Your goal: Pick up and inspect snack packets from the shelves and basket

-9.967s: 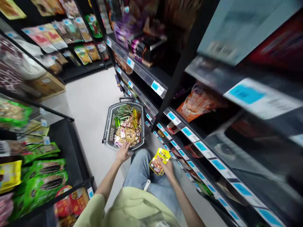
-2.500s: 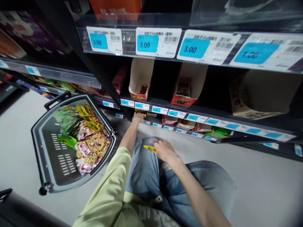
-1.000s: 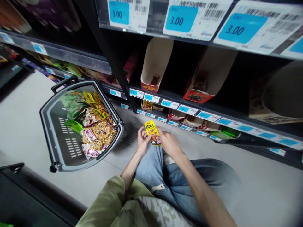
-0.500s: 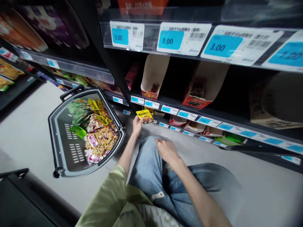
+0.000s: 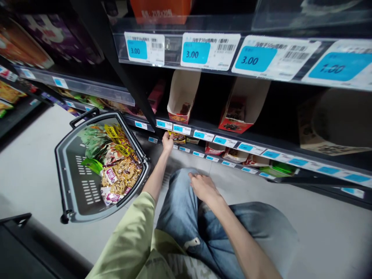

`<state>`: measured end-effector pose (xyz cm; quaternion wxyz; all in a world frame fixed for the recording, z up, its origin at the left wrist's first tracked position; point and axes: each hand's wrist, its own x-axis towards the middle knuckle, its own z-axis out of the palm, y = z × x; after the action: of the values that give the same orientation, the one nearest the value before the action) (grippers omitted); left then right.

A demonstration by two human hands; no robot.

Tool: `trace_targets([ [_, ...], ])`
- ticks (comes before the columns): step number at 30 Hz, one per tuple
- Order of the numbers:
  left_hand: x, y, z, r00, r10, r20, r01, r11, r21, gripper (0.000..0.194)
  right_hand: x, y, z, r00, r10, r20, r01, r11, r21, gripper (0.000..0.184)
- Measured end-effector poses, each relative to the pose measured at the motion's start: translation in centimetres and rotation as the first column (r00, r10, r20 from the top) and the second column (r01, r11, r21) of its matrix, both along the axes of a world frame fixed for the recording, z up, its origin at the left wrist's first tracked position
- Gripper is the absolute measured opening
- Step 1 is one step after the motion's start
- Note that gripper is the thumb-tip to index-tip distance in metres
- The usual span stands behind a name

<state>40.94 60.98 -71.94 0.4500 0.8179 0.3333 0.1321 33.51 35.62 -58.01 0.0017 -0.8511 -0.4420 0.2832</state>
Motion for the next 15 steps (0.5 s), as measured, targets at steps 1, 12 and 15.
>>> trace_targets([
  [1, 0.2, 0.1, -0.1, 1.0, 0.017, 0.013, -0.017, 1.0, 0.0, 0.034, 0.0, 0.0, 0.1, 1.0, 0.0, -0.002, 0.0, 1.0, -0.003, 0.035],
  [12, 0.9, -0.1, -1.6, 0.99, 0.106, 0.094, -0.105, 0.994, -0.016, 0.026, -0.2, 0.3, 0.0, 0.999, 0.016, -0.029, -0.016, 1.0, -0.011, 0.035],
  [15, 0.7, -0.1, -1.5, 0.985, 0.134, 0.107, -0.136, 0.991, 0.014, 0.03, -0.2, 0.2, -0.1, 1.0, 0.011, -0.026, -0.011, 1.0, 0.0, 0.036],
])
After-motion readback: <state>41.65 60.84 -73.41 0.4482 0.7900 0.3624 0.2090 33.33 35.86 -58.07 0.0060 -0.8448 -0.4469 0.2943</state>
